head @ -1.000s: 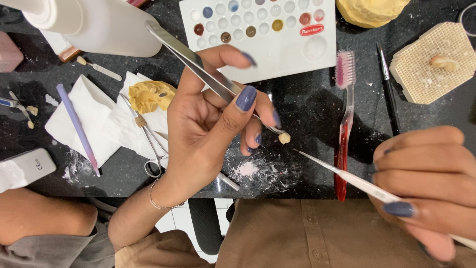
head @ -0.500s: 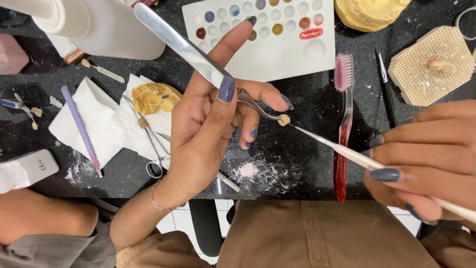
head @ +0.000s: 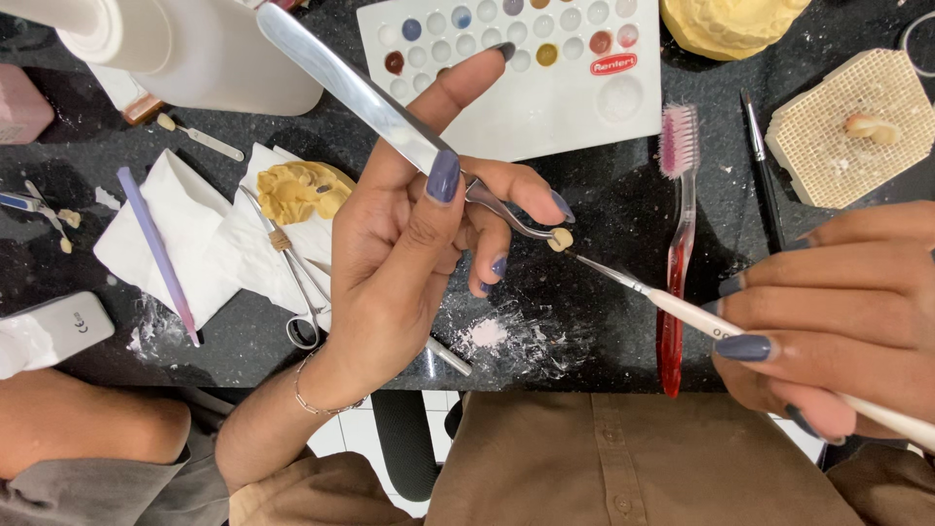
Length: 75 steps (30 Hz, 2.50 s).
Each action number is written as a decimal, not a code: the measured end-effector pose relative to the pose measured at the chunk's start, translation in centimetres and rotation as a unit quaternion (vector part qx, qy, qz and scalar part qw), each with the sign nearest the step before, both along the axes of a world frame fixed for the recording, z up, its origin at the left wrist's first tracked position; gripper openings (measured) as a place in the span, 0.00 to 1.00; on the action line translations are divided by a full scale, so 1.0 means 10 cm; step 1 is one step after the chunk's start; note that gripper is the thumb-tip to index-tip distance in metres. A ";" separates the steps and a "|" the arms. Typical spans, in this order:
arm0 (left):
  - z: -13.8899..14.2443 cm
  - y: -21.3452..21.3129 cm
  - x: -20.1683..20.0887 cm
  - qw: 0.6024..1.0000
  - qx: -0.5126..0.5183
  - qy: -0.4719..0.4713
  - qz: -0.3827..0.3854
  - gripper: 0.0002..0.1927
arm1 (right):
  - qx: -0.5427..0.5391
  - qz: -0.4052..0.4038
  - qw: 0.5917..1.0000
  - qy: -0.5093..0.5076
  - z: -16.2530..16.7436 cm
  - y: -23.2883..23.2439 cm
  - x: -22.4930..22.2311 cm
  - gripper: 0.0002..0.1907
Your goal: The person holds a small dental crown with tweezers in one hand and uses a fine brush in the other to apply and shape ceramic material on the crown, dipping the brush into a shade palette and adding liquid from a squeeze bottle. They occasionally reposition the crown with the tweezers while continuing to build up the material.
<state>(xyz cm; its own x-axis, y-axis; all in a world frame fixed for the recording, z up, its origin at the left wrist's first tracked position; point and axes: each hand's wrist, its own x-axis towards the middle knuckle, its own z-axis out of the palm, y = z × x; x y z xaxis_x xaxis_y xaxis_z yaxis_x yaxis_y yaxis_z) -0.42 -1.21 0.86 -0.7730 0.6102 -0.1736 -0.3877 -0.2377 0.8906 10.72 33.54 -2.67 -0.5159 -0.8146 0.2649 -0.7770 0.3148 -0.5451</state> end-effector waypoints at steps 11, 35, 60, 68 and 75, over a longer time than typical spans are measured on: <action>-0.01 -0.01 0.02 1.000 0.001 -0.015 0.003 0.30 | -0.002 -0.030 0.998 0.060 0.01 -0.08 0.08 0.10; -0.03 -0.03 0.06 0.998 -0.005 0.013 0.061 0.32 | -0.177 -0.091 0.961 0.191 -0.22 -0.25 0.23 0.20; 0.06 -0.10 0.12 0.998 -0.032 0.057 -0.006 0.33 | -0.240 -0.084 0.939 0.231 0.11 -0.68 -0.19 0.23; 0.08 -0.09 0.11 0.998 -0.038 0.054 -0.001 0.34 | -0.193 -0.072 0.956 0.207 -0.20 -0.25 0.29 0.18; 0.09 -0.08 0.11 0.998 -0.052 0.037 0.009 0.36 | -0.178 -0.076 0.962 0.192 -0.06 -0.39 0.14 0.14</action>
<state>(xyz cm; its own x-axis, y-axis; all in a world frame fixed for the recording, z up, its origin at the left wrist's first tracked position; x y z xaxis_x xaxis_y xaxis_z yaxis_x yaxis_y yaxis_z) 0.69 -2.05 1.78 -0.7962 0.5782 -0.1782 -0.3170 -0.1479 0.9368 12.14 29.65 -3.25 -0.4303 -0.5604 0.7077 -0.9024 0.2869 -0.3216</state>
